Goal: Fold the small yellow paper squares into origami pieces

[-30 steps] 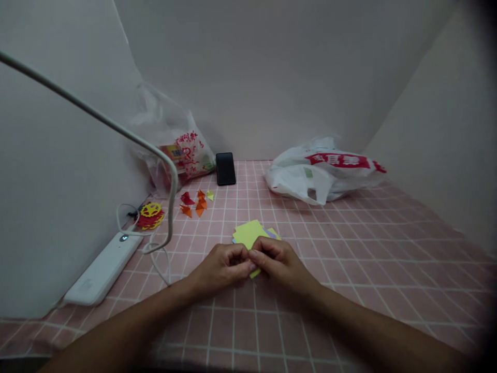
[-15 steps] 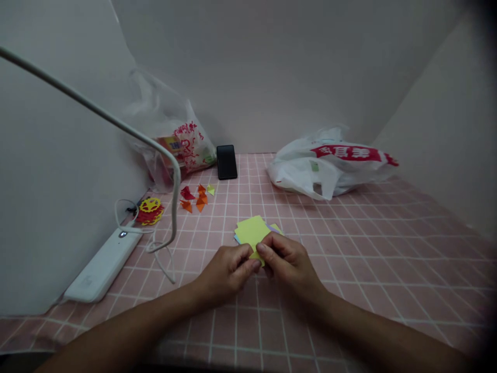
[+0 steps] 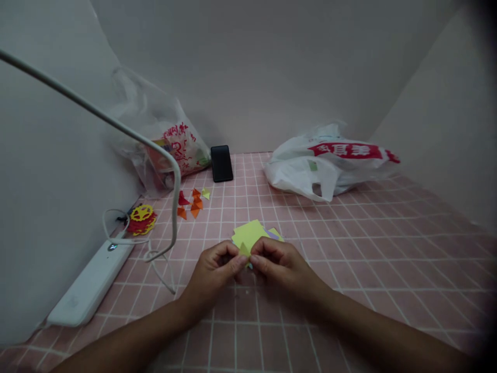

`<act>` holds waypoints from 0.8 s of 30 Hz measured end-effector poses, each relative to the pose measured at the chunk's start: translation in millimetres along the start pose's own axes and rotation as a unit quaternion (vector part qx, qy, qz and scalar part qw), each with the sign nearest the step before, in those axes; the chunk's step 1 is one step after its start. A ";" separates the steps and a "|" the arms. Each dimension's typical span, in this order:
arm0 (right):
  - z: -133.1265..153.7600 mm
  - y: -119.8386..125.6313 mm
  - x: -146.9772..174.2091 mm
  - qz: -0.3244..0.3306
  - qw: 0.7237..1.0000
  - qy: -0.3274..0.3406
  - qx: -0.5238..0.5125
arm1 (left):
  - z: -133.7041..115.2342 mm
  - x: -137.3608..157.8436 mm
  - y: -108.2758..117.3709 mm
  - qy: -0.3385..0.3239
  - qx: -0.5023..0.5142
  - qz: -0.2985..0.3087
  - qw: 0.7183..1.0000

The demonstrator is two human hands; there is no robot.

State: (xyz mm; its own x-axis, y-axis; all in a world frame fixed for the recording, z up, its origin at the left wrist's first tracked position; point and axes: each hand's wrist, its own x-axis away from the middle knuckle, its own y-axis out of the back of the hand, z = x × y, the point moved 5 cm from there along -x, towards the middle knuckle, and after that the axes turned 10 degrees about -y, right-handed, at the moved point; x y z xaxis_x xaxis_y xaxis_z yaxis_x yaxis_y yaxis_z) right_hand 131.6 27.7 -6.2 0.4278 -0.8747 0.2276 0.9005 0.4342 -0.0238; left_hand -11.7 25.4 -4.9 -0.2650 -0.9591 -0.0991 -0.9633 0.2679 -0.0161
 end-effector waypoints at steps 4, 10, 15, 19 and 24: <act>5.5 -1.1 1.4 -0.015 0.994 0.047 0.097 | -0.8 -2.1 1.2 -0.005 -0.001 0.005 1.000; 8.8 -4.5 5.7 -0.002 0.994 0.064 0.093 | 1.6 3.2 -0.8 0.023 0.030 -0.006 0.999; 8.8 1.1 5.6 -0.057 0.986 0.091 0.124 | 5.3 0.4 0.0 0.044 0.060 -0.008 0.997; 6.2 6.3 6.8 -0.096 0.982 0.109 0.121 | 5.5 -2.6 5.7 0.041 0.074 -0.037 0.996; 2.5 7.1 9.9 -0.115 0.983 0.111 0.092 | 4.1 -1.3 5.7 0.021 0.080 -0.057 0.995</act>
State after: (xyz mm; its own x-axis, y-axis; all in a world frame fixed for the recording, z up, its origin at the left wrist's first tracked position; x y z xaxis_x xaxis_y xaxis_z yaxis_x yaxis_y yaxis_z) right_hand 142.0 22.7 -1.7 0.2401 -0.9707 -0.0112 0.9545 0.2340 0.1851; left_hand -16.7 28.6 -9.0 -0.1590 -0.9862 -0.0465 -0.9692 0.1648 -0.1830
